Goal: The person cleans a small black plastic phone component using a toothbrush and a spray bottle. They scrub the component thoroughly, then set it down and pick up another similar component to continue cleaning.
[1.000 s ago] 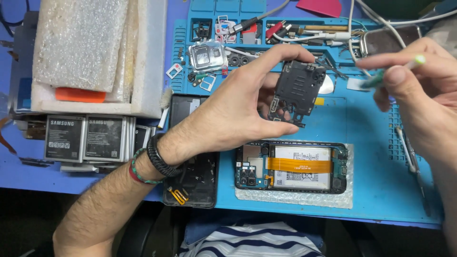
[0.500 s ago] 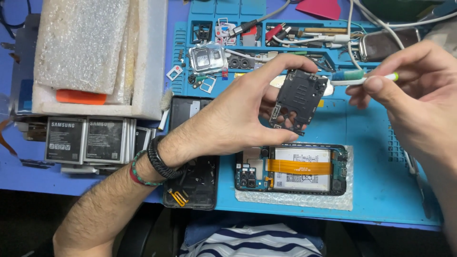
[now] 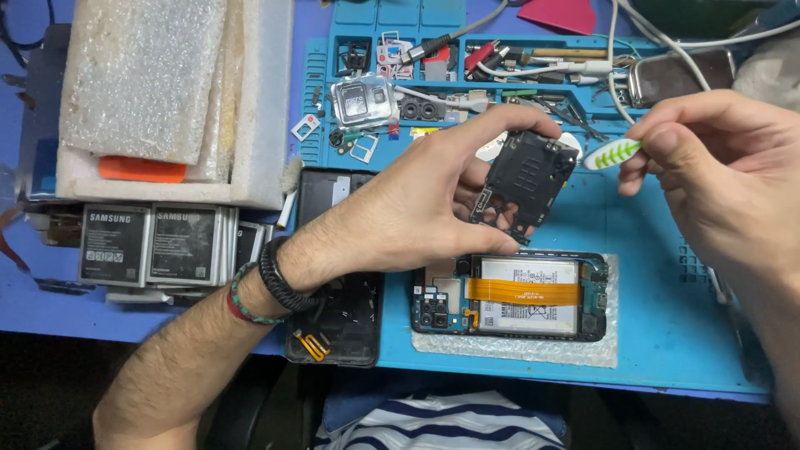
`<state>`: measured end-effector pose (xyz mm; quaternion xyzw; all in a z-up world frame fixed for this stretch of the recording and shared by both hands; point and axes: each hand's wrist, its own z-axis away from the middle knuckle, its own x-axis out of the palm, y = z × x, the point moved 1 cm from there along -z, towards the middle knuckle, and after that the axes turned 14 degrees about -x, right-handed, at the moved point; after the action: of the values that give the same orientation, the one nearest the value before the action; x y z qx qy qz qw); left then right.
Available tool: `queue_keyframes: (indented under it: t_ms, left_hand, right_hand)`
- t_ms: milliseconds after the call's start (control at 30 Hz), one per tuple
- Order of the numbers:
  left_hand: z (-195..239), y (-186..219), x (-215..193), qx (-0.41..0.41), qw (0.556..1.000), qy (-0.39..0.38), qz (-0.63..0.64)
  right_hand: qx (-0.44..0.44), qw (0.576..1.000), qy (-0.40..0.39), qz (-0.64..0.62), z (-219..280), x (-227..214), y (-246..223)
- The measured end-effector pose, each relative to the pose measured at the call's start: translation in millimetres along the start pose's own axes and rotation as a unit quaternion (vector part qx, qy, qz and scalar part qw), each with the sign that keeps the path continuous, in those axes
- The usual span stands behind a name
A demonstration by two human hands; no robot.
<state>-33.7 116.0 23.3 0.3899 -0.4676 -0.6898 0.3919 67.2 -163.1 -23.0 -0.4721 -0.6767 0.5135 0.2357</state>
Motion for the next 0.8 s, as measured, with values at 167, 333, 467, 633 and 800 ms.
queue_keyframes:
  t_ms: [167,333,467,633,800]
  left_hand:
    - [2.0,3.3,4.6,0.001,1.0,-0.005,0.015]
    - [0.6,3.0,5.4,0.011,0.998,-0.01,0.053]
    - [1.4,5.6,7.0,-0.026,0.999,-0.018,0.03]
    - [8.5,20.3,2.0,-0.009,0.998,-0.003,0.057]
    - [8.8,13.6,0.1,-0.008,1.0,0.013,0.027]
  right_hand:
    - [-0.021,0.996,-0.041,0.076,-1.9,22.8,-29.3]
    - [-0.039,0.991,-0.052,0.115,-3.4,25.6,-34.4]
    - [-0.068,0.99,-0.044,0.118,-4.1,25.1,-29.8]
    - [-0.049,0.987,-0.092,0.123,-5.8,22.8,-30.6]
    - [-0.052,0.98,-0.034,0.188,0.7,-5.3,-26.5]
